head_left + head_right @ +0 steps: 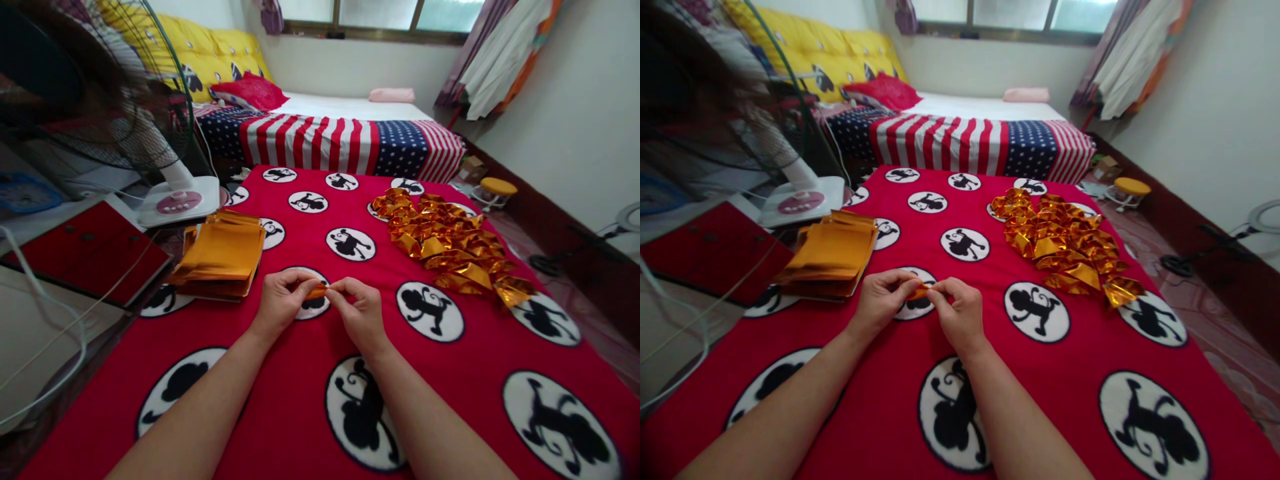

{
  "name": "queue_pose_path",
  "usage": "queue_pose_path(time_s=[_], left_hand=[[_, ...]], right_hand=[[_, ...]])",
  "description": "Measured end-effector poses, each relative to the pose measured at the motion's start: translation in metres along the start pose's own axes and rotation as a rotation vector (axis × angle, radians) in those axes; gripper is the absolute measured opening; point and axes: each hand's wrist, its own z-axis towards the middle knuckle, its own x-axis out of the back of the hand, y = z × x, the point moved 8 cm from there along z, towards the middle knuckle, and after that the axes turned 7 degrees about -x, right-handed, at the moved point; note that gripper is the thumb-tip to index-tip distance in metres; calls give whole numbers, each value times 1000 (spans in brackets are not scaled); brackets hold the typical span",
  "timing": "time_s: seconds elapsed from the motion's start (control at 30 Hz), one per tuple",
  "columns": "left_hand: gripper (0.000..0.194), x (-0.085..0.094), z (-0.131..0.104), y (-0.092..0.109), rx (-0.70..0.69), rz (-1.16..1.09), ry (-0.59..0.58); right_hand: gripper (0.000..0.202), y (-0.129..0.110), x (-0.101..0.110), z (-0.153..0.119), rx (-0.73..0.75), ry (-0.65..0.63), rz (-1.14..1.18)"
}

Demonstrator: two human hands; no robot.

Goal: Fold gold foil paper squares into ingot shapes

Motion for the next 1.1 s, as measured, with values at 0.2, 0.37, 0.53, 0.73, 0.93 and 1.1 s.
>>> queue_pose_path(time_s=[0.2, 0.37, 0.53, 0.73, 0.93, 1.1], left_hand=[[11, -11, 0, 3, -40, 39, -119], [33, -7, -2, -11, 122, -149, -67], [29, 4, -1, -15, 152, -188, -24], [18, 6, -1, -10, 97, -106, -9], [13, 10, -1, -5, 27, 1, 52], [19, 5, -1, -10, 85, 5, -11]], right_hand=[[6, 3, -8, 0, -5, -65, -19], [16, 11, 8, 2, -90, 58, 109], [13, 20, 16, 3, -173, 104, 239], [15, 14, 13, 3, -161, 83, 236], [16, 14, 7, 2, -163, 43, 246], [16, 20, 14, 2, -213, 94, 295]])
